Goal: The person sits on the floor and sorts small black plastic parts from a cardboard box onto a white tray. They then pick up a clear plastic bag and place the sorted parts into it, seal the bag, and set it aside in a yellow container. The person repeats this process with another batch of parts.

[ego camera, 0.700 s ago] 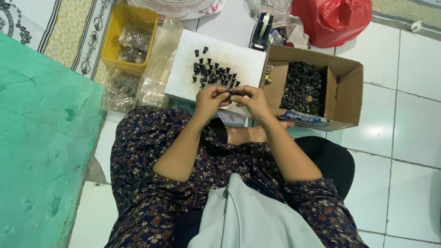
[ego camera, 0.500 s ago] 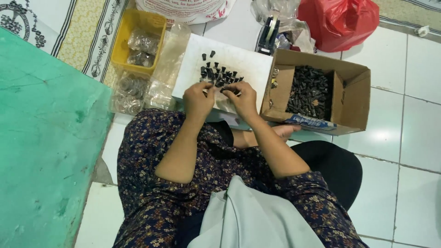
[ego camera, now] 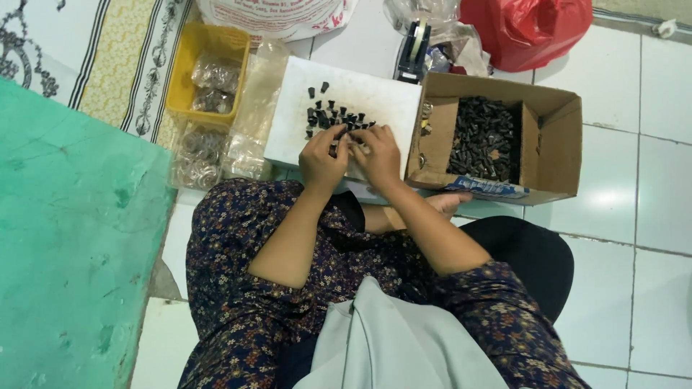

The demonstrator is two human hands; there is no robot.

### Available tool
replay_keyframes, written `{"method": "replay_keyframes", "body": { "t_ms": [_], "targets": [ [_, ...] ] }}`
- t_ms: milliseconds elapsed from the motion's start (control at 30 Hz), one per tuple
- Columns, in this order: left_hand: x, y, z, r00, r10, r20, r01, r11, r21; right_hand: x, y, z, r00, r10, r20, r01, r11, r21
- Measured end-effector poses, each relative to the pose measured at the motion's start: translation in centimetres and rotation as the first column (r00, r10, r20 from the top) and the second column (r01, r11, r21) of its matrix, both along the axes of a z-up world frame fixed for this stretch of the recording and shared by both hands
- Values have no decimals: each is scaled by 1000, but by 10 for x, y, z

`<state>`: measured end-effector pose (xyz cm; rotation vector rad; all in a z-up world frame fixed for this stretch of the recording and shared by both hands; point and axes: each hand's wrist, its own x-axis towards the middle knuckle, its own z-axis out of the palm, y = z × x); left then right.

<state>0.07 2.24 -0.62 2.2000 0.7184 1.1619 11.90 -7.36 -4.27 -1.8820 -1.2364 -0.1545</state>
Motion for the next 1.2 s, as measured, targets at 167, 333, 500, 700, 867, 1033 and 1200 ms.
{"method": "replay_keyframes", "body": {
  "t_ms": [167,333,500,700,867,1033,1200],
  "targets": [
    [30,-25,-4,988,-141,57,135,987,92,88,-66,23,983,-178,45,182,979,-95],
    [98,-73,-34,935,-354,15,350,928,131,185,-152,-7,932,-352,-90,292,873,-391],
    [163,-128,-12,705,-607,-366,559,794,-239,232,-215,-89,790,-594,-155,344,637,-690],
    [232,-155,-95,468,-741,-482,559,670,-488,237,-202,-90,802,-592,-76,384,609,-694],
    [242,-157,-113,343,-683,-645,550,703,-452,219,-185,-72,830,-553,-79,363,641,-676],
    [222,-155,-66,293,-688,-664,577,681,-451,230,-182,-99,815,-579,-32,393,593,-703],
    [215,-153,-63,408,-746,-526,469,666,-581,213,-183,-74,764,-618,-184,371,655,-659]
  ]
}}
